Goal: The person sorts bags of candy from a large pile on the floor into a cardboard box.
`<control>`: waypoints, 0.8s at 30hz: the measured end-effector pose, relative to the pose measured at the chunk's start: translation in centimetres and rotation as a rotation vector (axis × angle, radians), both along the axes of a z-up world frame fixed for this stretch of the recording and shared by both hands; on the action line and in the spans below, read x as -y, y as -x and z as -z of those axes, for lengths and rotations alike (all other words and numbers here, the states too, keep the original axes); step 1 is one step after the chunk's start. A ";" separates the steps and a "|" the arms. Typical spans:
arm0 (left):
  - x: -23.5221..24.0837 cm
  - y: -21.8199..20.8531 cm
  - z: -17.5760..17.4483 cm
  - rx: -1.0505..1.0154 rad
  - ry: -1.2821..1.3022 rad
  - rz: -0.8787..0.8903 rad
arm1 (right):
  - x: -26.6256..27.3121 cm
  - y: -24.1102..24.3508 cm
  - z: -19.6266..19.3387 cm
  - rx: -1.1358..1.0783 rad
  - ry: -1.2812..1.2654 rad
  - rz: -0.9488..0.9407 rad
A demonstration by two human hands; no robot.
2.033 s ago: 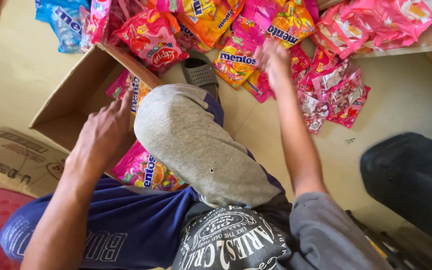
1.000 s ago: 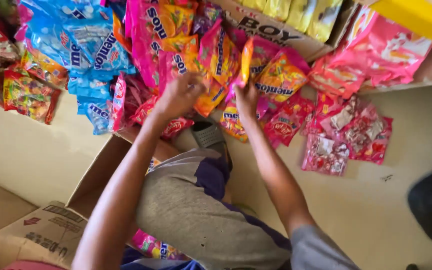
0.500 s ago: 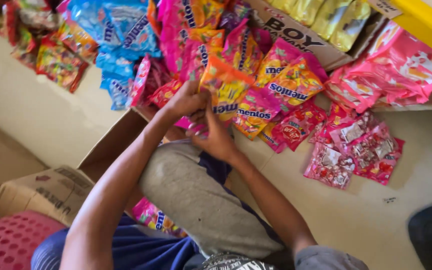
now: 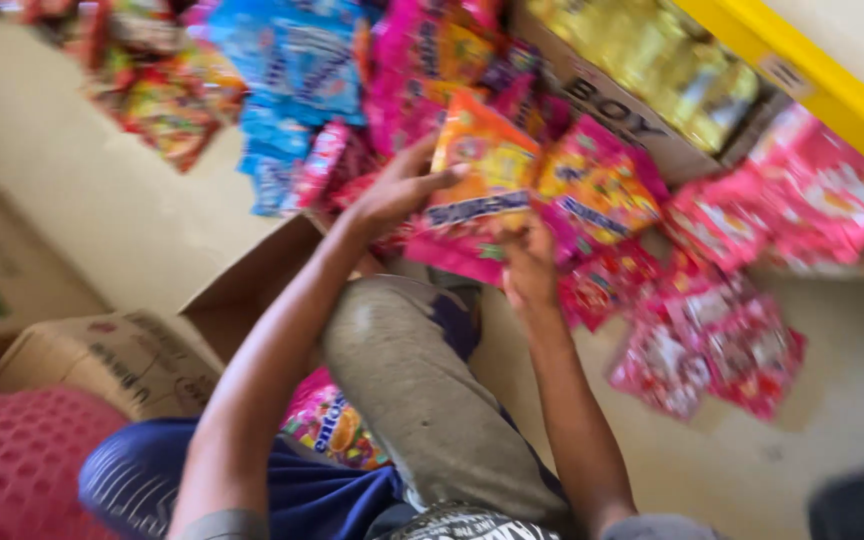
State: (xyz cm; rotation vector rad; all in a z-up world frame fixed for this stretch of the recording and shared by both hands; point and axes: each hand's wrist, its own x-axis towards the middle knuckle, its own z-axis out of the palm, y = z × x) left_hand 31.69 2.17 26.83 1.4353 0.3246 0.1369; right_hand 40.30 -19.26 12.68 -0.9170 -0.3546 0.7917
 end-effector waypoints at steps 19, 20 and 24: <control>-0.8 23.9 -10.8 -0.385 -1.170 -0.450 | -10.7 10.2 -28.3 1.537 0.181 -0.129; -1.0 24.8 -10.1 -0.389 -1.164 -0.465 | -11.9 11.3 -29.0 1.544 0.172 -0.142; -1.4 27.7 -7.8 -0.328 -1.044 -0.487 | -17.2 15.3 -29.4 1.751 0.104 -0.652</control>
